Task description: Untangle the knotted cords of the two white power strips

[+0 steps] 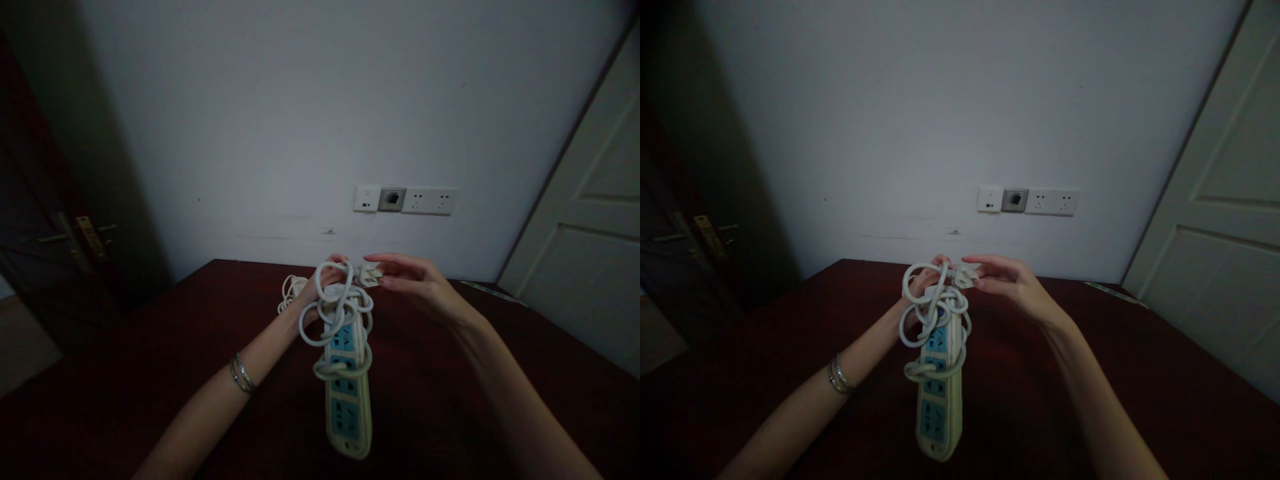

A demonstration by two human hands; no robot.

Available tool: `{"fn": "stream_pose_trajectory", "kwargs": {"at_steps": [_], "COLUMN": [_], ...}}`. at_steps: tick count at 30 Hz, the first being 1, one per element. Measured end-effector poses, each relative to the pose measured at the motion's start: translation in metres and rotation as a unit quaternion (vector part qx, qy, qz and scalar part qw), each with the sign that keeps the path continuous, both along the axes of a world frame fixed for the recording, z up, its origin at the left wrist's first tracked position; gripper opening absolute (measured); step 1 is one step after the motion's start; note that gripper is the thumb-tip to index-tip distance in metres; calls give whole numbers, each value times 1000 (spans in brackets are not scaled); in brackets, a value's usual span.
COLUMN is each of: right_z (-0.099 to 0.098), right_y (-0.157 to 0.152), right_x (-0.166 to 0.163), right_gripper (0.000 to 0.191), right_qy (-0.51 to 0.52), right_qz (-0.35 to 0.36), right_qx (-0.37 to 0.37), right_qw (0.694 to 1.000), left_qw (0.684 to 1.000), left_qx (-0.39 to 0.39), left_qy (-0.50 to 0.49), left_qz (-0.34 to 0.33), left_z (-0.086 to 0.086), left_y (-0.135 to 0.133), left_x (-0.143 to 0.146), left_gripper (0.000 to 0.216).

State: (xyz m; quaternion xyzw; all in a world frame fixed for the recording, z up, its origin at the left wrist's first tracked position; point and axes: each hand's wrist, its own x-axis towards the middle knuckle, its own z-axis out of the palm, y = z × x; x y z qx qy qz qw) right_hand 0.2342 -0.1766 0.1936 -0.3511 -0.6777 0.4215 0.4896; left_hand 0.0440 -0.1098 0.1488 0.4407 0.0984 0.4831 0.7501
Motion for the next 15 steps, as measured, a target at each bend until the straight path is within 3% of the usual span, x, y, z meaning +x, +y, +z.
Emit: {"fn": "stream_pose_trajectory", "kwargs": {"at_steps": [5,10,15], "right_z": [2,5,9], "right_y": [0,1,-1], "right_x": [10,14,15], "right_gripper": [38,31,33], "right_qy": [39,85,108], "right_qz": [-7,-1,-23], "right_qx": [-58,-108,-129], "right_qw": [998,991,985], "left_qw": [999,995,994], "left_qx": [29,95,107], "left_qy": [18,-4,8], "left_qz": [-23,-30,-7], "left_z": [1,0,2], "left_y": [4,2,6], "left_x": [5,8,7], "left_gripper": [23,28,30]}}
